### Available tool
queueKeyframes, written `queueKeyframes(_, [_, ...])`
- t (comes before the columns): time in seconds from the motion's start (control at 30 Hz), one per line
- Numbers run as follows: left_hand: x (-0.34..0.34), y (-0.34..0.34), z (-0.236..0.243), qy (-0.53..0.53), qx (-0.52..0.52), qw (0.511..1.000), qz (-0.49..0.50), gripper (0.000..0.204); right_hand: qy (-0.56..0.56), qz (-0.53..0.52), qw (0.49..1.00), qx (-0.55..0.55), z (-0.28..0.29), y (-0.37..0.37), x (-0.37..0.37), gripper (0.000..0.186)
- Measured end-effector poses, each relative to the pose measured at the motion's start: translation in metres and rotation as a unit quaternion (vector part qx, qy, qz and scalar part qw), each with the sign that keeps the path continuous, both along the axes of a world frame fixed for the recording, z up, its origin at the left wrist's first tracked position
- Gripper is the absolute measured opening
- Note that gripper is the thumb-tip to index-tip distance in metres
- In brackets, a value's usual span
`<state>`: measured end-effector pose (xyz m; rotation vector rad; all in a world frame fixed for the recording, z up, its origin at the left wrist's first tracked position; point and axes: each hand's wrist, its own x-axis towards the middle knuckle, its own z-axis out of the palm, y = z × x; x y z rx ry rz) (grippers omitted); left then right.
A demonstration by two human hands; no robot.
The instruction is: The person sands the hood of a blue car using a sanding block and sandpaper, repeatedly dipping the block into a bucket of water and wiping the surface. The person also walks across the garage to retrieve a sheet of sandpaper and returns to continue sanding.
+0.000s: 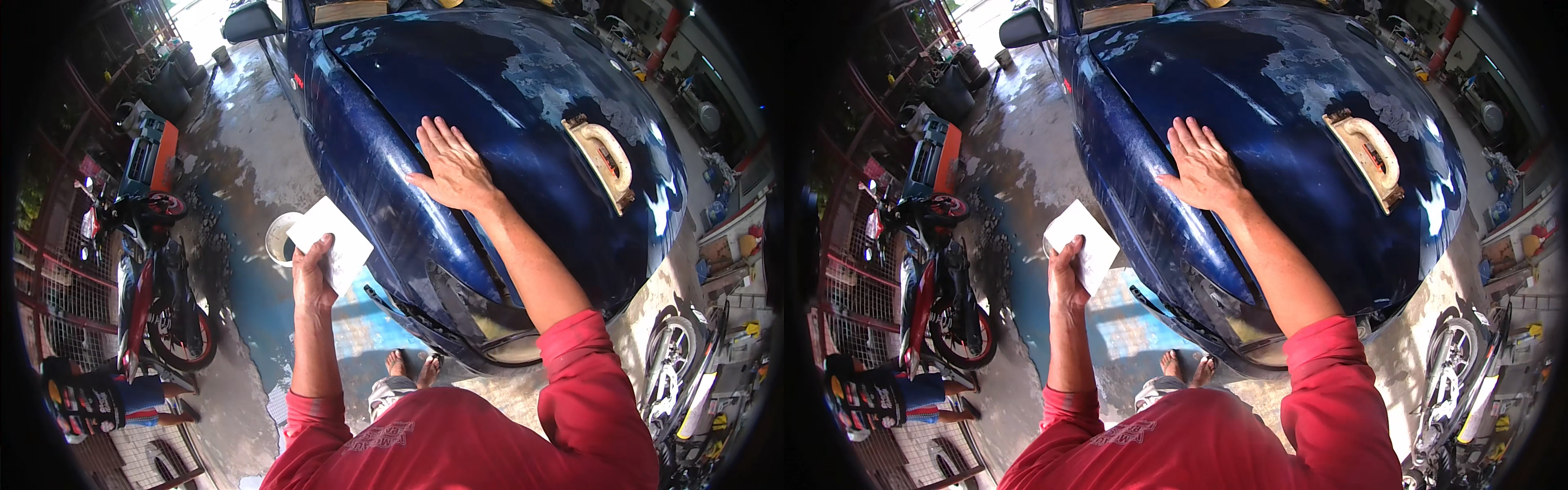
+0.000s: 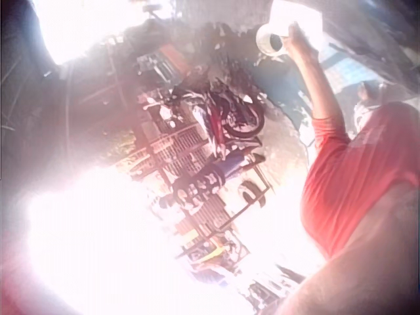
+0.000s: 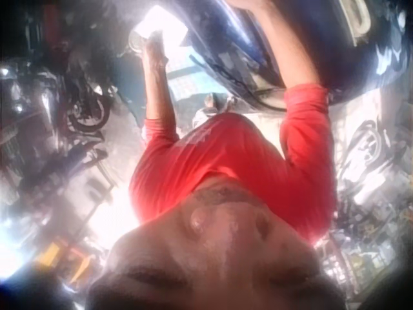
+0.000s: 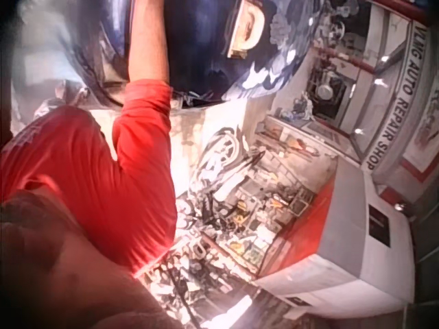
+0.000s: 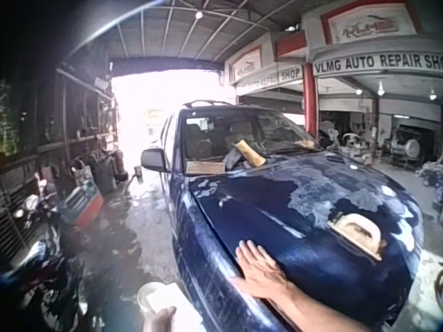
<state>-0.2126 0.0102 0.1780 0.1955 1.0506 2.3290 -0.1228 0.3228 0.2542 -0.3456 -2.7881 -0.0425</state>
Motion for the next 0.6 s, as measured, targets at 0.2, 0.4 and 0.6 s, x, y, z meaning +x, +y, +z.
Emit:
queueKeyframes(0.2, [-0.058, 0.059, 0.049, 0.125, -0.063, 0.989, -0.042, 0.044, 0.04, 0.025, 0.999, 0.004, -0.008, 0.01, 0.156, 0.09])
queueKeyframes(0.4, [-0.216, 0.152, 0.124, 0.331, -0.223, 0.871, -0.286, 0.05, 0.035, -0.234, 0.971, 0.013, -0.021, 0.014, 0.244, 0.09])
queueKeyframes(0.6, [-0.258, 0.248, 0.161, 0.484, -0.349, 0.734, -0.323, 0.056, 0.047, -0.304, 0.951, 0.01, -0.028, 0.015, 0.238, 0.092])
